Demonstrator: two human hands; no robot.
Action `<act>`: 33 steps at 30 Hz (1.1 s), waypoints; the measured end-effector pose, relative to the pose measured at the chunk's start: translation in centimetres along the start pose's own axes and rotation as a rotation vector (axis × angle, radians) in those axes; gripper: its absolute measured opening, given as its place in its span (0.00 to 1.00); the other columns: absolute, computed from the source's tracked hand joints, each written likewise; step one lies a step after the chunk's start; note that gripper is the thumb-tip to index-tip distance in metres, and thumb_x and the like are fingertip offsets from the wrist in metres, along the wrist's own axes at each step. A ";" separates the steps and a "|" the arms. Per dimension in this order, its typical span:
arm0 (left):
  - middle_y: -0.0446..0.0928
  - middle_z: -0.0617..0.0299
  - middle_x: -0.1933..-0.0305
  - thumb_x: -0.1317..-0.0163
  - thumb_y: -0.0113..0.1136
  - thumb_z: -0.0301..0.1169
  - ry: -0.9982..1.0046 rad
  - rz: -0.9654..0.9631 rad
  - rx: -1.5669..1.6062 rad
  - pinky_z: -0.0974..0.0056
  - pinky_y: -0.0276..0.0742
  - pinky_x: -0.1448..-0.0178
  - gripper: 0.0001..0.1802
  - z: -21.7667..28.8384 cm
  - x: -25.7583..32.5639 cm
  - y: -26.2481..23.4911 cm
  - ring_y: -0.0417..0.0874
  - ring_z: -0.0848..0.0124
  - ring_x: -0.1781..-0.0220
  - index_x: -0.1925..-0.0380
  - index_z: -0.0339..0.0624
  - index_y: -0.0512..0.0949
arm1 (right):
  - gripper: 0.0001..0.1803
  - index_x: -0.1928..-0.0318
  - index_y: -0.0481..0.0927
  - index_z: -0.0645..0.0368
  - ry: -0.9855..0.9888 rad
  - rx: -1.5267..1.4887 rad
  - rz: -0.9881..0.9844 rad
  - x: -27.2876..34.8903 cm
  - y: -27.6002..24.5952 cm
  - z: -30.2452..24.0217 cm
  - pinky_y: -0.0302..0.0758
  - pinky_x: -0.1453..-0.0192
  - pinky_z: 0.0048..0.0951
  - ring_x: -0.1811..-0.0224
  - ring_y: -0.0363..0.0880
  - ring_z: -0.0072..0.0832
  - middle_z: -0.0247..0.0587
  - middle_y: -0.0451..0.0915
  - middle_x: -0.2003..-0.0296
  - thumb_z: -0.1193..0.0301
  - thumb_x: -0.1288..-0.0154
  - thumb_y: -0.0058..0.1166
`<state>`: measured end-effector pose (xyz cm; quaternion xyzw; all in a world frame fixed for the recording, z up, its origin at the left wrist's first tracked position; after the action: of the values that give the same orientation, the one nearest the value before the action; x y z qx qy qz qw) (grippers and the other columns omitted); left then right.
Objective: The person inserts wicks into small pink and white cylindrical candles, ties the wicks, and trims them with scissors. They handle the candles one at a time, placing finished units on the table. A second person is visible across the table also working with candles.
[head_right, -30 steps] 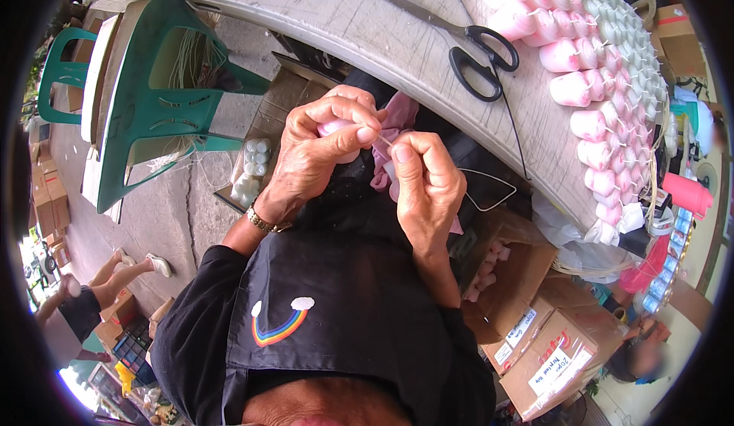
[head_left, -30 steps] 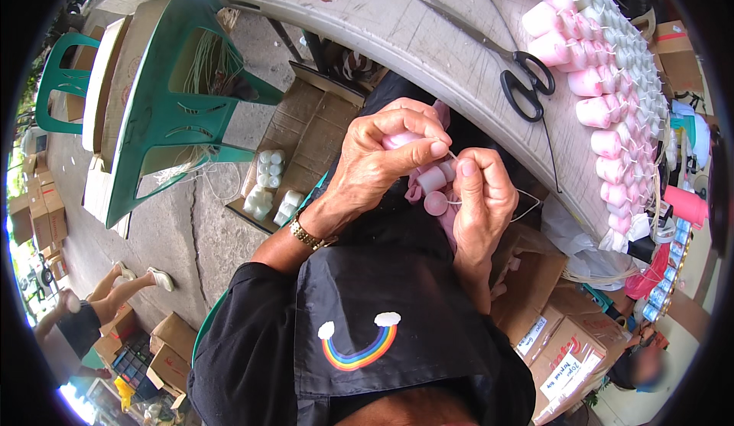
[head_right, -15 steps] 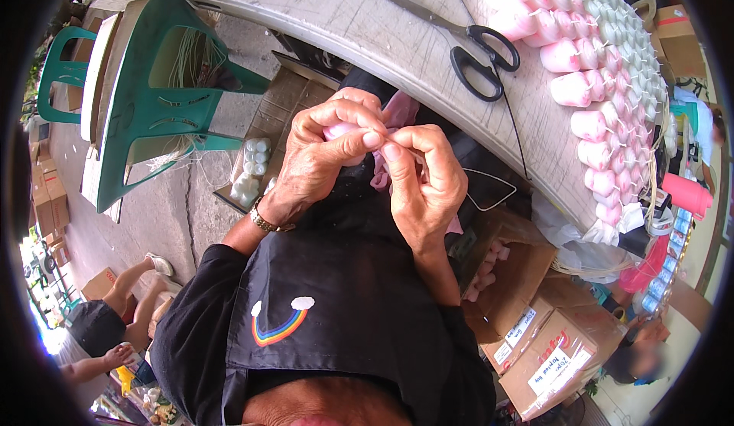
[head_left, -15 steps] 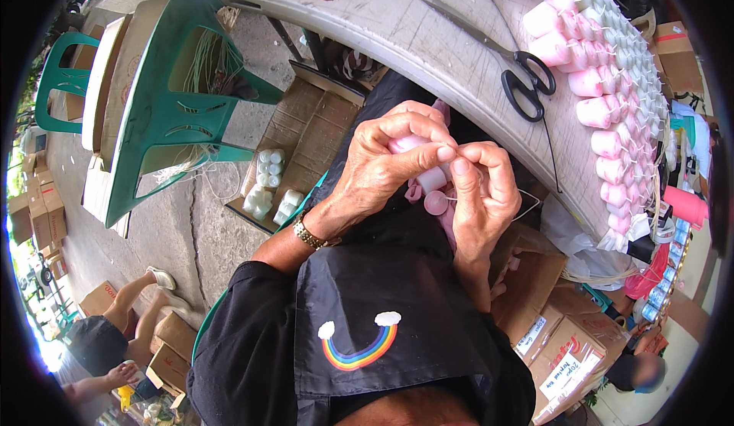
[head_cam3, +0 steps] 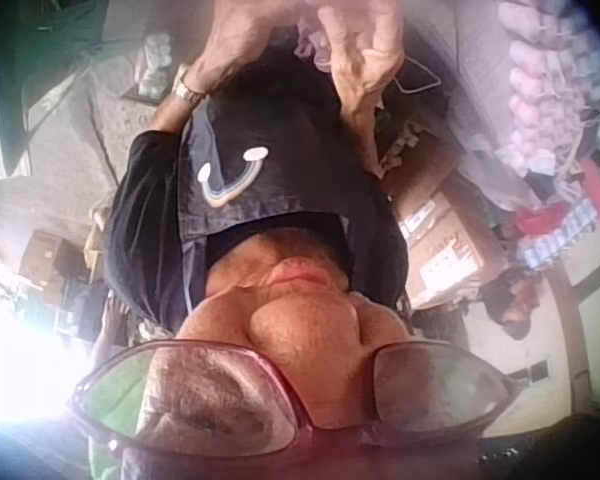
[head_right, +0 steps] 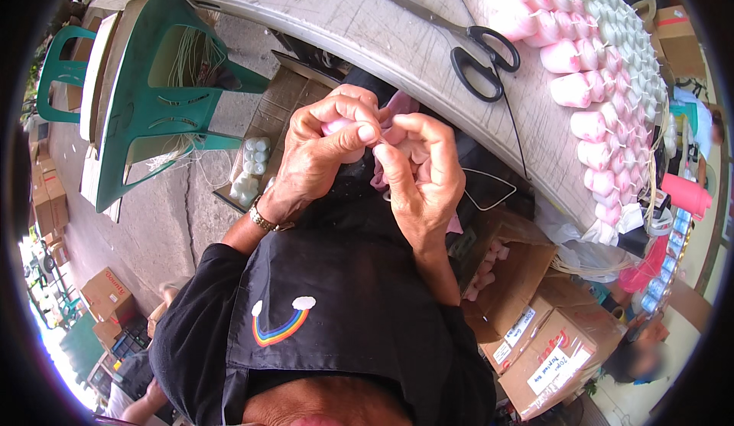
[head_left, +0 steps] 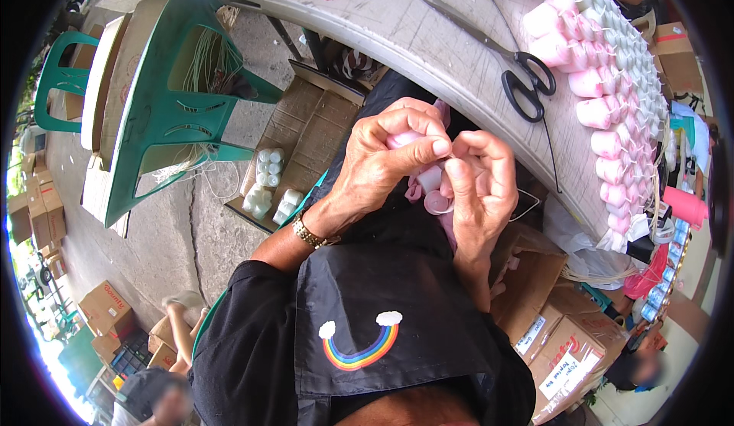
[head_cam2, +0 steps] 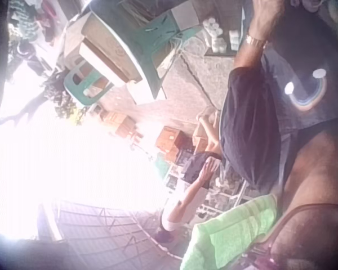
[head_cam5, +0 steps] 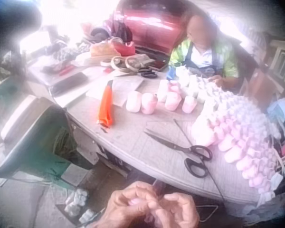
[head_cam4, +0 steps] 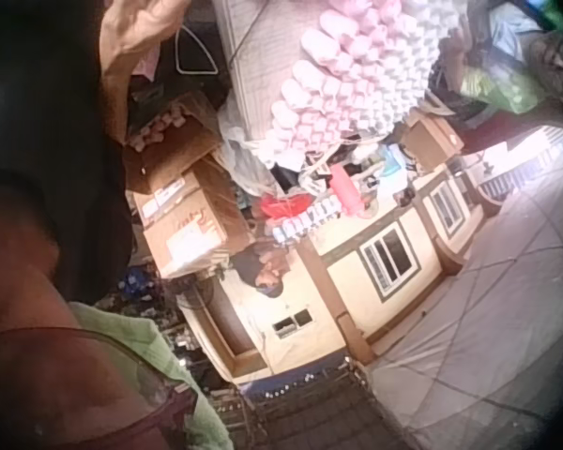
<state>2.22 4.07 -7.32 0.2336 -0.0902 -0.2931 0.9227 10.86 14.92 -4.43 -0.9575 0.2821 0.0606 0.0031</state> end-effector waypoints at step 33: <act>0.75 0.54 0.50 0.26 0.42 0.45 -0.325 -0.002 1.095 0.51 0.72 0.36 0.20 -2.0 -0.1 1.0 0.73 0.53 0.37 0.46 0.41 0.69 | 0.05 0.62 0.77 0.64 -0.409 0.524 -0.013 0.2 1.3 -1.2 0.73 0.74 0.24 0.76 0.77 0.25 0.38 0.77 0.72 0.80 0.37 0.59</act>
<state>3.26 5.61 -8.57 0.6297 -0.3693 -0.2368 0.6411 10.44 13.67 -3.21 -0.8939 0.2754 0.1768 0.3064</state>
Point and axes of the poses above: each hand's wrist, its own x-axis away from the middle knuckle, its own y-axis out of the palm, z = x × y, the point moved 4 cm from there along -x, towards the middle knuckle
